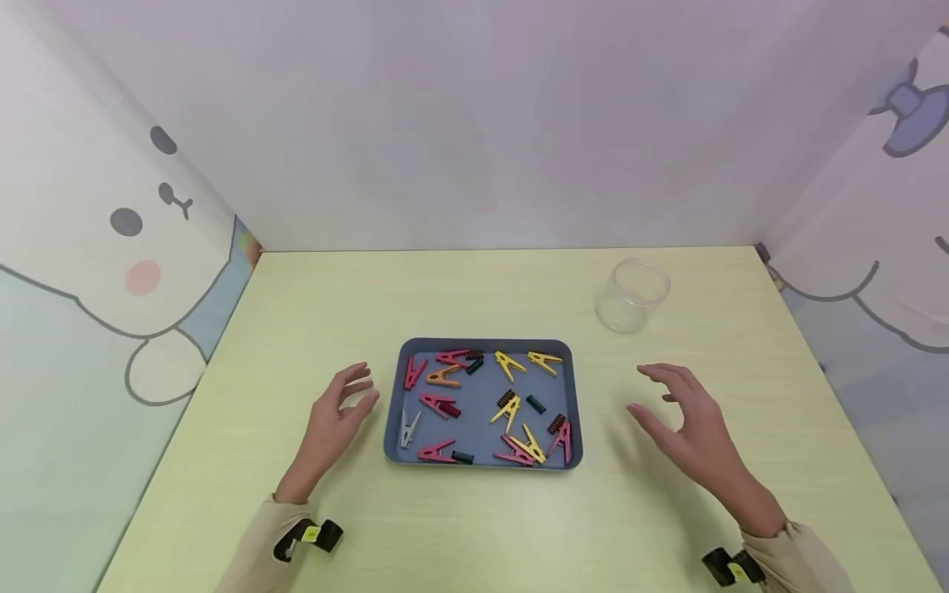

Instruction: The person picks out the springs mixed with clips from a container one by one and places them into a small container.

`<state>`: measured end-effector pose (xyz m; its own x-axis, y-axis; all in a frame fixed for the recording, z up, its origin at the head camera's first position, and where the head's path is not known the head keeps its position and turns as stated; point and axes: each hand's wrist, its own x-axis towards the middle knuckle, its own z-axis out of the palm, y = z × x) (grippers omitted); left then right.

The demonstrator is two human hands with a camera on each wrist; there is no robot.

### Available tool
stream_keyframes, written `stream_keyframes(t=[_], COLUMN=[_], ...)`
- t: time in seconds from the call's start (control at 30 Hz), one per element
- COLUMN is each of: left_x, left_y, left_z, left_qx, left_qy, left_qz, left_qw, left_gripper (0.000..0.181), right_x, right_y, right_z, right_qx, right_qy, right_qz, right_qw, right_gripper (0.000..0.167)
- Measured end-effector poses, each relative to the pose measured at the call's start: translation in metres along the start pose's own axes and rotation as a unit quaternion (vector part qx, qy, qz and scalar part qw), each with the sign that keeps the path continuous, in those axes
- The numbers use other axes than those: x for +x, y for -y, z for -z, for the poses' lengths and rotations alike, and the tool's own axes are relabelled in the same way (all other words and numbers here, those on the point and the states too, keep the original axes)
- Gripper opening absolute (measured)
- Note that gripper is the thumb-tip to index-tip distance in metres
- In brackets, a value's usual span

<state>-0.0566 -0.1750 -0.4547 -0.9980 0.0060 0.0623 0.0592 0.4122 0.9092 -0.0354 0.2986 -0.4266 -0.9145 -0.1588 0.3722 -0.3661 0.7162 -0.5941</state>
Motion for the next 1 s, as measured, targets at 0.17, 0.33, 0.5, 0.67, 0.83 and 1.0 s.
stream_keyframes(t=[0.17, 0.33, 0.5, 0.67, 0.83, 1.0], left_x=[-0.005, -0.002, 0.001, -0.001, -0.004, -0.005], left_y=[-0.026, -0.011, 0.012, 0.012, -0.003, -0.020], left_z=[0.001, -0.007, -0.015, -0.017, -0.016, -0.017], left_qx=[-0.003, -0.046, -0.076, -0.064, -0.068, -0.066], left_qy=[0.014, 0.026, 0.033, 0.030, 0.037, 0.054], left_qz=[0.012, 0.029, 0.035, 0.029, 0.024, 0.003], left_qw=[0.9998, 0.9982, 0.9960, 0.9971, 0.9967, 0.9964], left_gripper=[0.045, 0.047, 0.049, 0.046, 0.045, 0.045], right_x=[0.003, 0.008, 0.011, 0.016, 0.019, 0.021], right_y=[0.009, 0.014, 0.018, 0.023, 0.026, 0.027], right_z=[-0.002, -0.005, -0.010, -0.016, -0.021, -0.023], right_qx=[0.012, 0.025, 0.025, 0.028, 0.027, 0.025], right_qy=[0.002, 0.007, 0.015, 0.023, 0.033, 0.044], right_qz=[0.011, 0.024, 0.029, 0.040, 0.044, 0.041], right_qw=[0.9999, 0.9994, 0.9992, 0.9986, 0.9981, 0.9979], right_gripper=[0.060, 0.060, 0.058, 0.052, 0.051, 0.049])
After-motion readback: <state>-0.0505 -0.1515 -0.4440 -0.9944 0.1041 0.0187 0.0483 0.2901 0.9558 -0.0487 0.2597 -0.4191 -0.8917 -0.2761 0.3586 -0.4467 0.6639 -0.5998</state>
